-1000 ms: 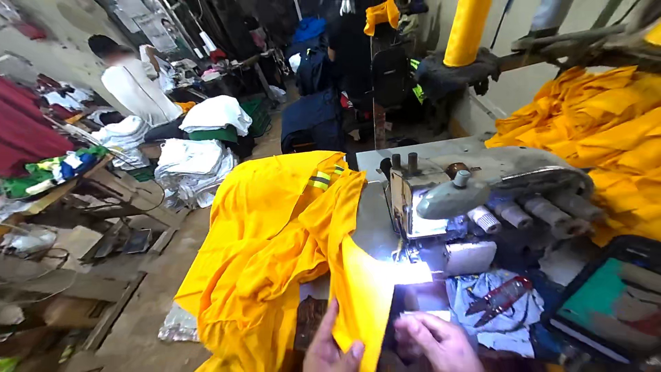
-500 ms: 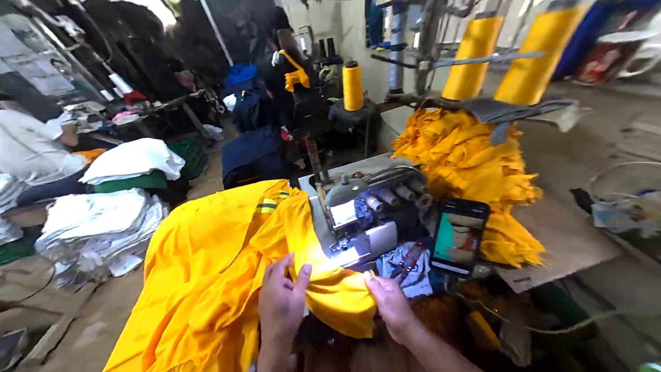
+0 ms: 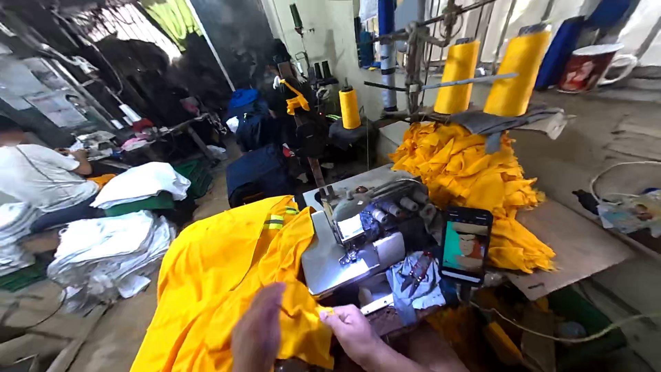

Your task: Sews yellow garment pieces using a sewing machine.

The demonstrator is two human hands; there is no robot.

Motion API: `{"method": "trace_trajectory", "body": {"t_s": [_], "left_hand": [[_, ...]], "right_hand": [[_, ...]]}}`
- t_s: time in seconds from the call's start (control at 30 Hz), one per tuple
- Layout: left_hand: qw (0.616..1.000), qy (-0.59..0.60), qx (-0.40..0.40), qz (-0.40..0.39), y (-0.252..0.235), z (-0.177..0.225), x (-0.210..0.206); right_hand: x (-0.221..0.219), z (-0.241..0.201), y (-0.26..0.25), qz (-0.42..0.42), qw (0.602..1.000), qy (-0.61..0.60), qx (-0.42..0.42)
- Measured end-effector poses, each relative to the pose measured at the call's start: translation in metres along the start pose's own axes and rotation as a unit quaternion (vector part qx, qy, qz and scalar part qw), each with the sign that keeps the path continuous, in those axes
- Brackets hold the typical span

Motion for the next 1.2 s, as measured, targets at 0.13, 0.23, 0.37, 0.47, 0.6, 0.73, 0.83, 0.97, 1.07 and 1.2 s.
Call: {"method": "trace_trajectory", "body": {"t_s": [0.13,0.23,0.37,0.47,0.6,0.73,0.83,0.97,1.07,1.2], "left_hand": [[0.988,0.101,-0.099,-0.064,0.017,0.005,-0.028],[0.987,0.082,-0.073,-0.116,0.016,-0.001,-0.026],[0.982,0.065,-0.050,-0.169,0.011,-0.003,-0.024],[0.971,0.052,-0.027,-0.234,0.012,0.000,-0.027],[0.977,0.038,-0.027,-0.208,0.012,-0.003,-0.030],[0.986,0.030,-0.039,-0.162,0.013,-0.004,-0.035],[0.989,0.005,-0.019,-0.144,0.010,-0.003,-0.035],[0.994,-0.052,-0.016,-0.090,0.004,-0.002,-0.034],[1.000,-0.021,0.016,-0.014,0.022,0.030,-0.028],[0.979,0.141,0.141,-0.033,0.062,0.058,-0.066]], "right_hand": [[-0.002,-0.009,0.008,-0.007,0.987,0.089,0.133],[-0.001,-0.016,0.011,-0.005,0.971,0.135,0.199],[0.004,-0.016,0.016,-0.005,0.960,0.194,0.204],[0.007,-0.015,0.019,0.021,0.949,0.223,0.224],[0.017,-0.007,0.021,0.035,0.944,0.245,0.217],[0.025,0.005,0.019,0.061,0.965,0.183,0.180],[0.019,0.010,0.020,-0.010,0.995,0.062,0.078],[0.016,0.014,0.021,-0.039,0.997,0.045,0.047],[0.024,0.011,0.014,0.014,0.999,-0.032,-0.013],[0.023,0.013,0.007,0.015,0.990,-0.117,-0.078]]}}
Point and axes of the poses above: each hand's wrist, its own y-axis away from the middle knuckle, its own x-axis out of the back of the hand, z = x × y, the point moved 4 cm from there along -y, towards the middle knuckle, and after that the axes turned 12 degrees about y, right-handed, at the moved point
